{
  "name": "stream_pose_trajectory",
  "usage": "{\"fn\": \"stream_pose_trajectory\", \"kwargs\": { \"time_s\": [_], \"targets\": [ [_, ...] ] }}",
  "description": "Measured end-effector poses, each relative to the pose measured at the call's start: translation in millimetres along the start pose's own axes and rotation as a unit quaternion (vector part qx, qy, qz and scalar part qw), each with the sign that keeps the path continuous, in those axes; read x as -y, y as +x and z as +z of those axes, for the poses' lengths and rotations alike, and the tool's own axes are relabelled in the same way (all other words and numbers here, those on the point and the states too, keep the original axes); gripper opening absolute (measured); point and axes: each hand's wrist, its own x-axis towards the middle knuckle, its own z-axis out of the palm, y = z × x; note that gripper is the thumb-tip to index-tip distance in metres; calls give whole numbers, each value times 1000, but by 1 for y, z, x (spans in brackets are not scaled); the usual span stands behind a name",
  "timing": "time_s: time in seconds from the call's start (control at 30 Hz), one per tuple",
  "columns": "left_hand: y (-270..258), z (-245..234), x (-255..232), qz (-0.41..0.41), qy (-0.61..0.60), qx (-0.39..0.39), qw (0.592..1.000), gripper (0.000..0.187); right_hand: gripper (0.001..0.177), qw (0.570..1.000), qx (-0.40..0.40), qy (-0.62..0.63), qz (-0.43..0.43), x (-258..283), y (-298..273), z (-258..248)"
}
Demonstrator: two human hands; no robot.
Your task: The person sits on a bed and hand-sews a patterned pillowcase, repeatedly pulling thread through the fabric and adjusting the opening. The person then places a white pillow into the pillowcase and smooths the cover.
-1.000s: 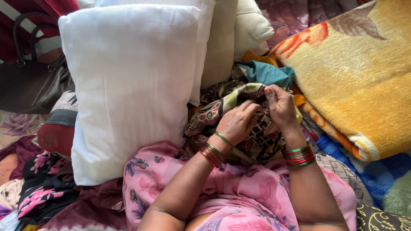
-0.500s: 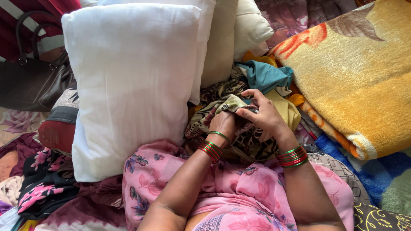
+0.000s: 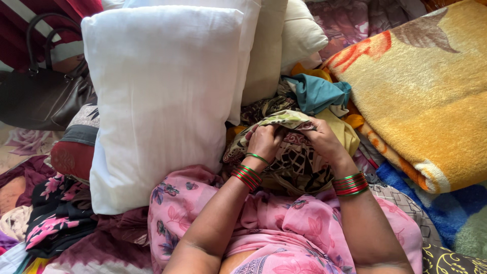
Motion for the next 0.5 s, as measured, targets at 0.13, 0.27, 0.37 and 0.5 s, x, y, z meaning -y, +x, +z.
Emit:
{"fn": "stream_pose_trajectory", "kwargs": {
  "time_s": [0.13,0.27,0.37,0.5],
  "targets": [
    [0,-4,-4,44,-80,-14,996,26,29,997,-37,50,-43,6,-3,4],
    [-4,-1,-6,-3,-191,-23,981,22,17,992,-98,56,-62,11,-6,5],
    [-9,-6,-6,67,-257,-39,963,19,15,983,-170,45,-58,10,-5,-1],
    [-13,-11,-14,157,-321,-55,932,22,22,976,-211,23,-41,1,3,-12]
  ]
}}
